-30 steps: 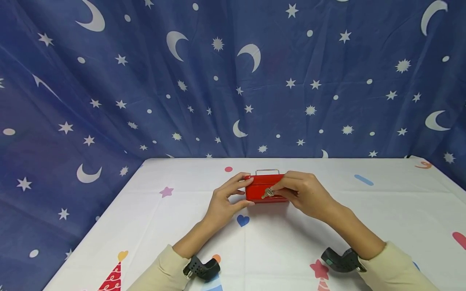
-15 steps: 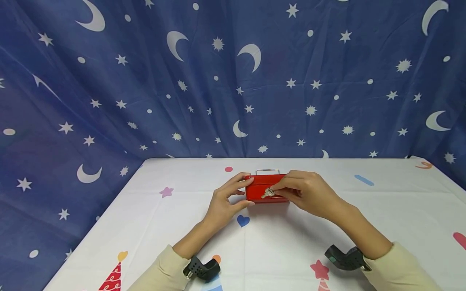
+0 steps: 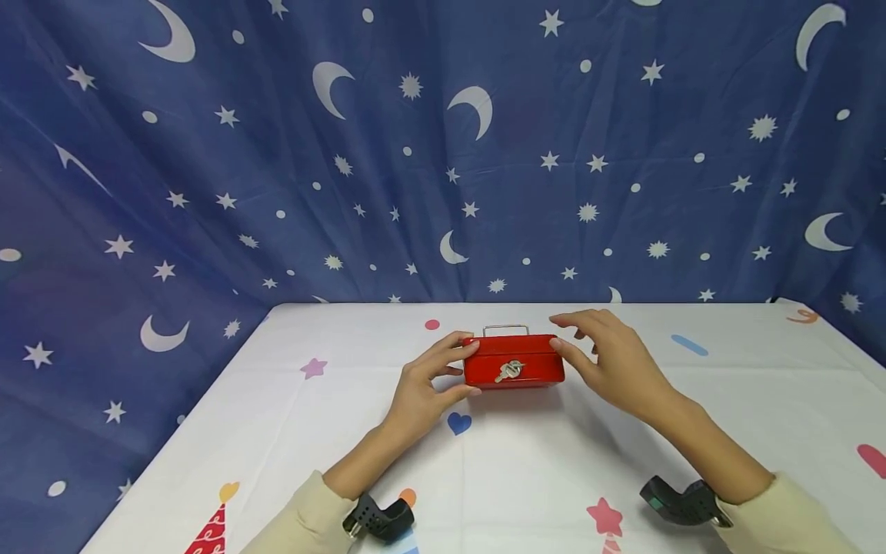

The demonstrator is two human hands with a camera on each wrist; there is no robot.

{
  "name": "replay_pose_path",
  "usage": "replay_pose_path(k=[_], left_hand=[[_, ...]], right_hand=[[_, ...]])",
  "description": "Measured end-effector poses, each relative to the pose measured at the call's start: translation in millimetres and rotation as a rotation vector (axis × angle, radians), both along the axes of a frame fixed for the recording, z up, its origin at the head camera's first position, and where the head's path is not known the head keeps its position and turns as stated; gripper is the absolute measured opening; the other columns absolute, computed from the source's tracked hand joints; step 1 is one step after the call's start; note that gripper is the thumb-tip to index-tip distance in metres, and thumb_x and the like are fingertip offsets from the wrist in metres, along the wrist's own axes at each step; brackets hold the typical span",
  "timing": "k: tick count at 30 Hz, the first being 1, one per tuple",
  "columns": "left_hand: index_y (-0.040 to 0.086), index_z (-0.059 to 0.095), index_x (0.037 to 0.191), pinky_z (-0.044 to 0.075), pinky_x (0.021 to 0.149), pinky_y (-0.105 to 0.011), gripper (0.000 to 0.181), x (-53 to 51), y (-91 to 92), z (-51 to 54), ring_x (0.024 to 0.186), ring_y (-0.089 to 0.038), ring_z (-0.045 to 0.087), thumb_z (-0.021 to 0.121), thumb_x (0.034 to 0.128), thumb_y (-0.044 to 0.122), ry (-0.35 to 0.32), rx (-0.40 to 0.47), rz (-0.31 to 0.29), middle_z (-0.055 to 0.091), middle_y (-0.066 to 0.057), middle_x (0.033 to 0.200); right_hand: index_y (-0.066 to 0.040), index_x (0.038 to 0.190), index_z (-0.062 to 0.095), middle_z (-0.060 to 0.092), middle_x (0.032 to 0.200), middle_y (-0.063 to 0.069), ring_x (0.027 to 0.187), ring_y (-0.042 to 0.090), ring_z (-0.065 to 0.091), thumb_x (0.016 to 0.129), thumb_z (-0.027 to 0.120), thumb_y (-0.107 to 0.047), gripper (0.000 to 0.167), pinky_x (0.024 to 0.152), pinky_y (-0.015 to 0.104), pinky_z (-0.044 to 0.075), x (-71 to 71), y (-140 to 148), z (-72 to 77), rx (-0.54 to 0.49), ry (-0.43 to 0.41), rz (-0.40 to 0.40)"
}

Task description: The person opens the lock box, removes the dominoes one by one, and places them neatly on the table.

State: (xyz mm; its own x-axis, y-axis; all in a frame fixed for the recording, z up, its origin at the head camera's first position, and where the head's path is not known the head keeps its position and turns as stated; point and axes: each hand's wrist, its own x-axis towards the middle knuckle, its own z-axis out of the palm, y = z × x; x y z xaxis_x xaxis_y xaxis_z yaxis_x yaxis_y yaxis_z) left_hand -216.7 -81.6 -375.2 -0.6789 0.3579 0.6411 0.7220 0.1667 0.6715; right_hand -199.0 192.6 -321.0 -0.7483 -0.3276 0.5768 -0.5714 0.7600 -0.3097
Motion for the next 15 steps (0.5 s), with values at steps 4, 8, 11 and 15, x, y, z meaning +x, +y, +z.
replay_pose_path(k=[4,8,11,15], left_hand=[[0.006,0.06,0.13,0.055,0.082,-0.035,0.061,-2.6,-3.2,-4.0,0.122,-0.021,0.051,0.08,0.0724,-0.001,-0.021,-0.028,-0.005,0.05,-0.006,0.139],[0.009,0.06,0.131,0.054,0.084,-0.031,0.062,0.1,-4.5,-2.2,0.123,-0.018,0.05,0.08,0.0735,0.001,-0.048,-0.032,-0.009,0.048,-0.003,0.14],[0.012,0.058,0.133,0.053,0.086,-0.032,0.062,3.9,-3.9,-1.1,0.127,-0.017,0.047,0.078,0.0752,0.001,-0.099,-0.016,-0.014,0.046,-0.003,0.142],[0.013,0.058,0.133,0.051,0.089,-0.036,0.059,10.4,-1.4,-0.7,0.13,-0.016,0.044,0.076,0.0773,0.002,-0.159,0.032,-0.018,0.046,0.0,0.143]], right_hand=[[-0.009,0.129,0.057,0.061,0.116,0.008,0.089,0.019,0.06,0.087,0.072,-0.02,0.046,0.067,0.034,0.055,5.3,4,-10.9,-0.062,-0.144,0.027],[-0.012,0.137,0.048,0.06,0.124,0.012,0.094,0.023,0.065,0.086,0.072,-0.02,0.057,0.073,0.033,0.057,11.4,3,-18.0,-0.116,-0.266,0.074],[-0.015,0.14,0.042,0.059,0.125,0.017,0.094,0.024,0.068,0.085,0.074,-0.014,0.064,0.076,0.033,0.057,14.6,2,-22.0,-0.188,-0.33,0.109],[-0.015,0.14,0.041,0.059,0.125,0.02,0.095,0.027,0.068,0.082,0.075,-0.006,0.068,0.075,0.032,0.056,17.0,1,-27.4,-0.266,-0.359,0.144]])
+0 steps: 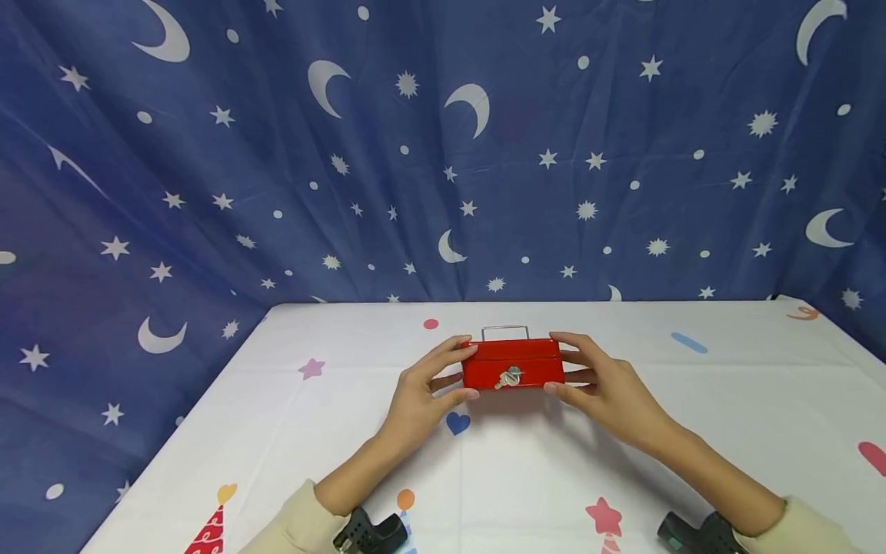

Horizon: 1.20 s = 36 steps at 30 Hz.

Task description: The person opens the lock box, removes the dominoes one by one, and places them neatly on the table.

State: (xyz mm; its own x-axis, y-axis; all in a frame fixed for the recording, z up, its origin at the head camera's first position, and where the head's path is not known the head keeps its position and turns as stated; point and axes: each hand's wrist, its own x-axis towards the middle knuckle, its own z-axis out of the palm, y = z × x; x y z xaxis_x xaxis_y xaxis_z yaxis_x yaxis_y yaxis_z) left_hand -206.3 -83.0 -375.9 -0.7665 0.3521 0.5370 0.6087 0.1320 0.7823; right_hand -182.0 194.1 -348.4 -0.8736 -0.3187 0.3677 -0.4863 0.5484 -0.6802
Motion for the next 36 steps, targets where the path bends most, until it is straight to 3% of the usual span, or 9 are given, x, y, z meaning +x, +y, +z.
replay_pose_path(k=[4,8,12,18,25,36], left_hand=[[0.01,0.054,0.136,0.05,0.09,-0.039,0.061,10.5,5.8,4.8,0.13,-0.022,0.044,0.074,0.0791,0.0,-0.055,0.041,0.039,0.047,-0.003,0.142],[0.003,0.047,0.14,0.049,0.09,-0.039,0.063,24.9,13.1,18.0,0.127,-0.033,0.047,0.072,0.0824,-0.001,-0.171,0.07,0.109,0.046,-0.014,0.142],[0.0,0.047,0.139,0.048,0.09,-0.037,0.06,25.4,15.7,17.0,0.12,-0.034,0.054,0.071,0.0843,0.001,-0.25,0.067,0.161,0.049,-0.018,0.138],[0.001,0.046,0.14,0.048,0.089,-0.03,0.061,18.0,14.6,4.4,0.118,-0.028,0.055,0.071,0.0859,0.008,-0.267,0.062,0.146,0.052,-0.015,0.136],[-0.002,0.044,0.14,0.046,0.091,-0.039,0.062,21.0,16.0,4.9,0.12,-0.03,0.054,0.071,0.0853,0.005,-0.254,0.068,0.149,0.052,-0.017,0.135],[0.001,0.044,0.142,0.049,0.086,-0.03,0.064,15.0,19.4,0.0,0.123,-0.031,0.049,0.071,0.0837,-0.001,-0.283,0.117,0.145,0.047,-0.016,0.14]], right_hand=[[-0.012,0.139,0.043,0.059,0.125,0.021,0.098,0.03,0.067,0.082,0.075,-0.004,0.066,0.076,0.032,0.056,0.8,1,-4.5,-0.03,0.009,0.002],[-0.012,0.138,0.045,0.059,0.124,0.021,0.098,0.031,0.067,0.08,0.076,-0.004,0.066,0.076,0.033,0.056,0.3,2,-7.3,-0.06,0.023,-0.004],[-0.009,0.136,0.047,0.061,0.121,0.021,0.098,0.031,0.067,0.079,0.077,-0.002,0.065,0.077,0.032,0.056,-0.6,2,-8.5,-0.078,0.046,-0.001],[-0.006,0.136,0.047,0.061,0.121,0.023,0.097,0.032,0.067,0.078,0.077,0.001,0.066,0.077,0.033,0.055,1.3,-1,-10.6,-0.121,0.044,0.0],[-0.004,0.132,0.048,0.061,0.12,0.025,0.099,0.035,0.066,0.074,0.078,0.005,0.066,0.076,0.037,0.055,3.2,-7,-15.0,-0.142,0.068,-0.025],[-0.001,0.126,0.048,0.059,0.122,0.027,0.101,0.037,0.064,0.073,0.079,0.007,0.063,0.077,0.037,0.054,1.6,-14,-18.8,-0.178,0.087,-0.05]])
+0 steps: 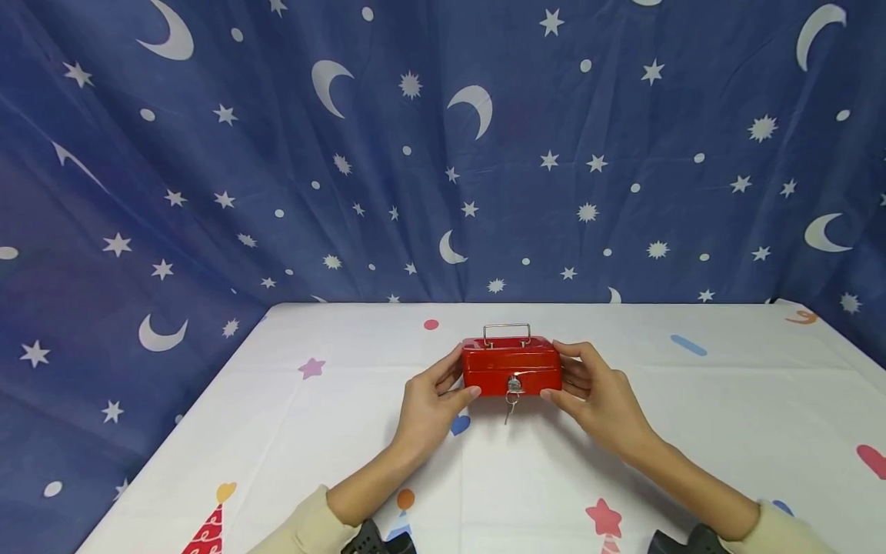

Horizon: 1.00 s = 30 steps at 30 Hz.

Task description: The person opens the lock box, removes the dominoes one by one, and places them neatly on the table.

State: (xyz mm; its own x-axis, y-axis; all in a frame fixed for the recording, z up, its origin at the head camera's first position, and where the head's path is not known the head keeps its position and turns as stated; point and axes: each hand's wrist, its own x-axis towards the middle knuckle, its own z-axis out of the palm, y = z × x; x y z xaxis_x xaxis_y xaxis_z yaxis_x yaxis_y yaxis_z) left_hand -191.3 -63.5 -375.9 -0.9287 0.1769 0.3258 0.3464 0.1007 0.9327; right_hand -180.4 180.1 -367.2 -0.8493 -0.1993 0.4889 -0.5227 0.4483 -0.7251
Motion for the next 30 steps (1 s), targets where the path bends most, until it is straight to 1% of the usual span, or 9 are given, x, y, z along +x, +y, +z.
replay_pose_path(k=[5,11,17,21,27,30], left_hand=[[0.002,0.046,0.14,0.05,0.084,-0.028,0.063,-4.1,0.3,1.4,0.122,-0.029,0.05,0.072,0.083,0.001,-0.019,-0.005,0.029,0.048,-0.015,0.139],[0.003,0.047,0.139,0.051,0.082,-0.027,0.063,-10.7,0.5,3.1,0.12,-0.028,0.053,0.073,0.0816,0.0,-0.017,-0.017,0.061,0.051,-0.014,0.137],[0.001,0.051,0.135,0.052,0.08,-0.028,0.063,-19.3,2.8,2.2,0.113,-0.029,0.058,0.076,0.0776,-0.004,-0.023,-0.01,0.093,0.055,-0.016,0.132],[0.0,0.053,0.133,0.053,0.079,-0.029,0.061,-24.1,5.9,1.5,0.11,-0.031,0.06,0.076,0.0764,-0.006,-0.021,-0.011,0.114,0.057,-0.017,0.129],[0.0,0.056,0.131,0.053,0.079,-0.029,0.059,-27.4,11.7,-0.5,0.107,-0.031,0.062,0.077,0.076,-0.006,-0.016,-0.011,0.168,0.059,-0.017,0.125],[0.001,0.057,0.13,0.053,0.08,-0.03,0.059,-28.3,13.2,-1.4,0.106,-0.031,0.062,0.077,0.075,-0.006,-0.003,0.009,0.184,0.06,-0.017,0.124]], right_hand=[[0.0,0.125,0.047,0.059,0.121,0.027,0.101,0.038,0.064,0.072,0.078,0.009,0.062,0.077,0.038,0.053,-5.1,-2,-0.3,0.015,0.002,-0.024],[0.0,0.123,0.048,0.061,0.118,0.027,0.098,0.038,0.065,0.071,0.079,0.008,0.061,0.076,0.039,0.054,-12.4,-4,-0.7,0.034,0.001,-0.054],[0.001,0.118,0.053,0.063,0.115,0.025,0.096,0.037,0.066,0.071,0.082,0.003,0.056,0.076,0.039,0.054,-16.1,-5,-1.6,0.021,-0.024,-0.104],[0.001,0.117,0.054,0.063,0.115,0.025,0.096,0.037,0.066,0.069,0.082,0.004,0.055,0.076,0.038,0.054,-19.2,-5,-2.4,0.008,-0.031,-0.127],[0.002,0.117,0.053,0.063,0.115,0.027,0.097,0.038,0.065,0.069,0.081,0.007,0.055,0.076,0.039,0.054,-25.3,-7,-3.6,0.014,-0.023,-0.143],[0.002,0.117,0.053,0.062,0.116,0.027,0.097,0.038,0.065,0.07,0.081,0.007,0.056,0.076,0.04,0.054,-27.5,-8,-4.5,0.029,-0.015,-0.158]])
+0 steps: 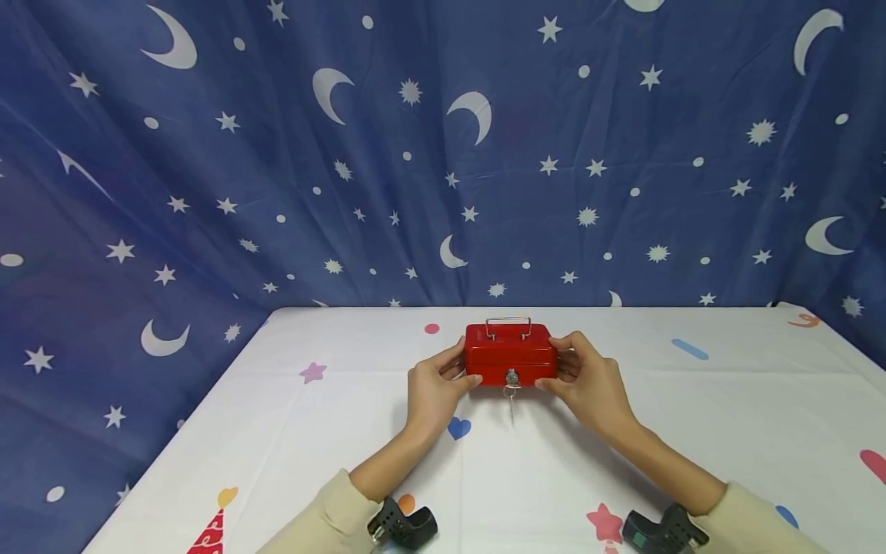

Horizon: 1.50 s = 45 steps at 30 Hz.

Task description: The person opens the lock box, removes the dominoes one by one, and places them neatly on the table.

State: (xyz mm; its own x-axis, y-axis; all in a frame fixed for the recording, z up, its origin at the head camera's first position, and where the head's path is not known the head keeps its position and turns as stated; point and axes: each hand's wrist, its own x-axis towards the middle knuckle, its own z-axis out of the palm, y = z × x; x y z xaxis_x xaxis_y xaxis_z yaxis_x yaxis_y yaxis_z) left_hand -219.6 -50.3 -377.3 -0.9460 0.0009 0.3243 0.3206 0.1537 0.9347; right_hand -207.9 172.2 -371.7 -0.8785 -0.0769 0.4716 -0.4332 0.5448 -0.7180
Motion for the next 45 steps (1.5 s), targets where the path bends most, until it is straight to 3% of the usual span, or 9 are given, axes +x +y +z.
replay_pose_path(k=[5,15,23,25,33,40,45], left_hand=[[0.001,0.059,0.128,0.053,0.08,-0.031,0.058,-2.9,0.5,-4.7,0.105,-0.032,0.063,0.078,0.0735,-0.007,0.016,0.046,0.002,0.061,-0.017,0.123],[0.001,0.064,0.122,0.054,0.076,-0.028,0.052,-4.8,-1.0,-10.9,0.098,-0.027,0.067,0.079,0.073,-0.007,0.035,0.017,0.035,0.066,-0.014,0.115],[-0.005,0.066,0.115,0.054,0.078,-0.028,0.045,-3.8,-1.2,-11.8,0.096,-0.031,0.067,0.078,0.0724,-0.009,0.023,0.063,0.017,0.066,-0.017,0.113],[-0.008,0.065,0.115,0.054,0.078,-0.029,0.044,-2.2,-0.6,-8.9,0.096,-0.034,0.067,0.077,0.0724,-0.011,0.021,0.066,0.014,0.065,-0.019,0.114],[-0.016,0.062,0.112,0.054,0.078,-0.032,0.039,18.8,2.8,20.4,0.096,-0.041,0.065,0.072,0.0742,-0.015,0.036,0.043,0.007,0.063,-0.026,0.113],[-0.007,0.067,0.112,0.054,0.077,-0.029,0.041,-2.8,-0.4,-10.2,0.094,-0.03,0.068,0.078,0.0726,-0.009,0.042,0.032,0.017,0.067,-0.016,0.113],[-0.003,0.068,0.113,0.055,0.076,-0.028,0.04,-5.7,-2.0,-14.5,0.092,-0.024,0.069,0.078,0.074,-0.006,0.073,-0.024,0.029,0.068,-0.012,0.111]], right_hand=[[0.002,0.115,0.053,0.062,0.115,0.028,0.095,0.039,0.066,0.069,0.082,0.007,0.055,0.075,0.04,0.054,-1.5,0,-2.1,0.019,0.023,-0.01],[0.0,0.104,0.057,0.067,0.106,0.024,0.085,0.034,0.069,0.066,0.085,0.003,0.047,0.072,0.039,0.056,-3.0,1,-7.4,0.097,0.1,-0.028],[0.0,0.102,0.058,0.069,0.101,0.022,0.083,0.032,0.07,0.064,0.086,0.001,0.047,0.072,0.038,0.056,-5.0,3,-12.3,0.132,0.139,-0.038],[-0.001,0.102,0.059,0.069,0.1,0.021,0.082,0.032,0.07,0.064,0.086,0.0,0.046,0.072,0.038,0.056,-5.3,3,-12.8,0.134,0.145,-0.04],[-0.001,0.101,0.059,0.069,0.101,0.021,0.082,0.031,0.07,0.063,0.086,0.001,0.047,0.071,0.036,0.056,-6.8,6,-14.7,0.12,0.179,-0.024],[-0.002,0.101,0.059,0.07,0.099,0.021,0.08,0.029,0.071,0.064,0.087,-0.001,0.046,0.071,0.036,0.056,-7.4,6,-16.3,0.122,0.169,-0.035],[-0.003,0.101,0.06,0.07,0.098,0.02,0.08,0.029,0.071,0.065,0.087,-0.002,0.046,0.072,0.037,0.056,-7.9,6,-17.0,0.123,0.154,-0.041]])
